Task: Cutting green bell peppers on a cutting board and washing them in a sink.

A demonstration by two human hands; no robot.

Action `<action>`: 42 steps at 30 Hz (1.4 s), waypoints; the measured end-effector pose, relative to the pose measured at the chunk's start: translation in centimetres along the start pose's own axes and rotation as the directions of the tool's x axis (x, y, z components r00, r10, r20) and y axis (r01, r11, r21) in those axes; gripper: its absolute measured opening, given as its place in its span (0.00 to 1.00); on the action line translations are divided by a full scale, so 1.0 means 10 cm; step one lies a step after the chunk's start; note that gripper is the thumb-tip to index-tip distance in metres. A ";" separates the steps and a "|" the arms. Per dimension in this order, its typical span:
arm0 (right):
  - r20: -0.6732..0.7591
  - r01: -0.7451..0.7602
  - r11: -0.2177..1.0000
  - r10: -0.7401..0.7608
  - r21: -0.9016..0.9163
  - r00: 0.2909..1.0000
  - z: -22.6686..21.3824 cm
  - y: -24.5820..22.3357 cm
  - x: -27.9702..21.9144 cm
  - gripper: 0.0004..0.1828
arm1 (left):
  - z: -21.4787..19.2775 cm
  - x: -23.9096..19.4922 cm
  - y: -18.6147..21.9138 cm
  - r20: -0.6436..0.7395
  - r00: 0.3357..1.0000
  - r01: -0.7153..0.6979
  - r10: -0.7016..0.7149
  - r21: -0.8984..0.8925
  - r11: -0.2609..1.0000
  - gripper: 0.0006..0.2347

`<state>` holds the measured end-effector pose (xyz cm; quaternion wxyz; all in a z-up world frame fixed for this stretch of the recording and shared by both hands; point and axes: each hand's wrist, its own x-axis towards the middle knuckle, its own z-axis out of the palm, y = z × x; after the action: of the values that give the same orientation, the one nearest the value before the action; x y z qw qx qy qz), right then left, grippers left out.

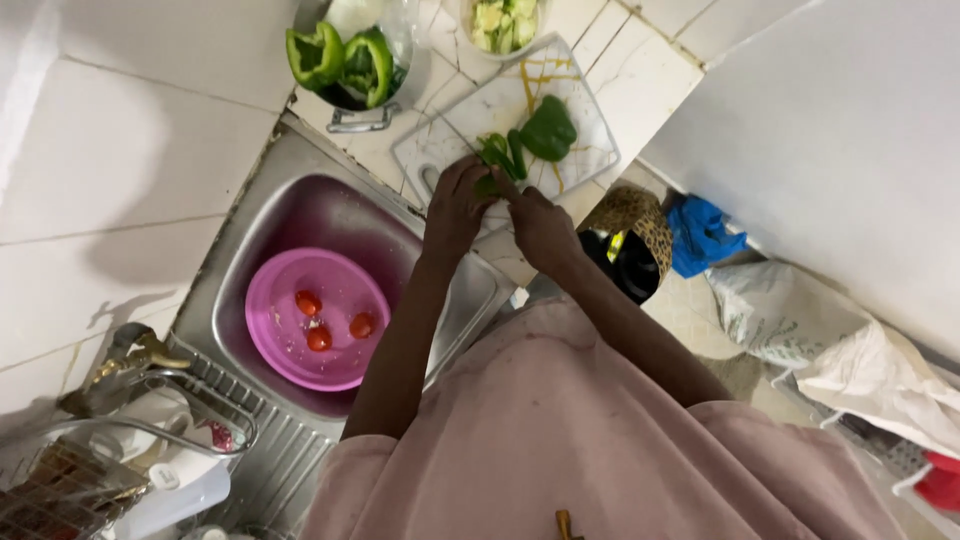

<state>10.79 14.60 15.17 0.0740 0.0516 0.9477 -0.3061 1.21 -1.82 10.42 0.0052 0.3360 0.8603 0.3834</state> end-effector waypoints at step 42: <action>0.041 -0.034 0.999 0.035 -0.032 0.999 0.09 -0.03 -0.47 0.38 | -0.01 0.00 0.04 -0.009 0.998 0.065 -0.065 0.017 0.998 0.15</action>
<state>15.46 13.56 15.49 0.0998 0.0603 0.9496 -0.2909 1.46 -1.71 10.74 0.0109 0.3063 0.8741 0.3769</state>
